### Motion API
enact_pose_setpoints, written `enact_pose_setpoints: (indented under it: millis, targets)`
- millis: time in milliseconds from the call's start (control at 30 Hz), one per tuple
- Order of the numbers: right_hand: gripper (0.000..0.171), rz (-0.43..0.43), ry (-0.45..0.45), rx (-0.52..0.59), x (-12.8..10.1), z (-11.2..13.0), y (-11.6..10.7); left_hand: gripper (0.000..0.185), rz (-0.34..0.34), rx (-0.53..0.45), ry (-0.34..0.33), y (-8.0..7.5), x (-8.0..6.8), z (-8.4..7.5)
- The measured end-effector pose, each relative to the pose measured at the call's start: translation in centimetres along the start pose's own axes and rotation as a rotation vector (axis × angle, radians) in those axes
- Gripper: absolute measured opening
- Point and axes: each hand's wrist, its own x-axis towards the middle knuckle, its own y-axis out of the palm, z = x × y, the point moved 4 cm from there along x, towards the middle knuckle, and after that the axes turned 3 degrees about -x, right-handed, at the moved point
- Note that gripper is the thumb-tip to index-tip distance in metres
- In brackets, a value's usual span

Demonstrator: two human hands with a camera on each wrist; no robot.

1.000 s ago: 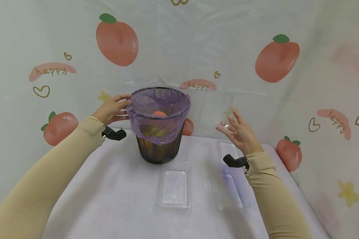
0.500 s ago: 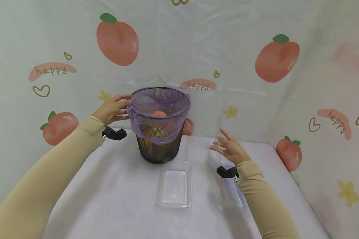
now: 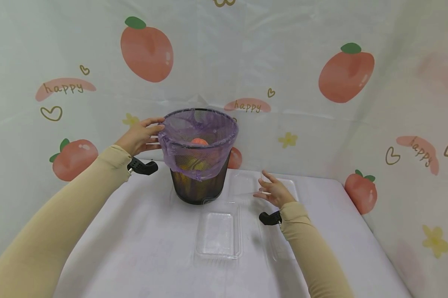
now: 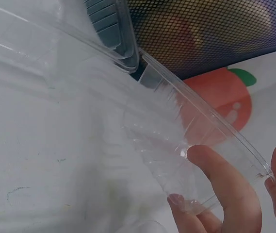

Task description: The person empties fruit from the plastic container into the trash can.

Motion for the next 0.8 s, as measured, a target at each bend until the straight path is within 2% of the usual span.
enact_pose_setpoints:
  millis: [167, 433, 567, 800]
  targets:
    - [0.064, -0.032, 0.014, -0.042, 0.7, -0.6, 0.1, 0.051, 0.006, -0.019, 0.004, 0.0, 0.0, 0.0]
    - [0.066, -0.038, 0.052, 0.002, 1.2, -0.8, 0.4, 0.05, -0.005, -0.015, -0.002, 0.0, -0.1, 0.0]
    - [0.065, -0.024, 0.06, -0.045, 1.2, -0.8, 0.3, 0.05, -0.001, -0.01, -0.002, 0.0, -0.2, -0.1]
    - [0.068, -0.072, 0.076, -0.166, 1.0, -1.1, -0.4, 0.051, 0.007, -0.018, 0.001, 0.1, -0.2, -0.1]
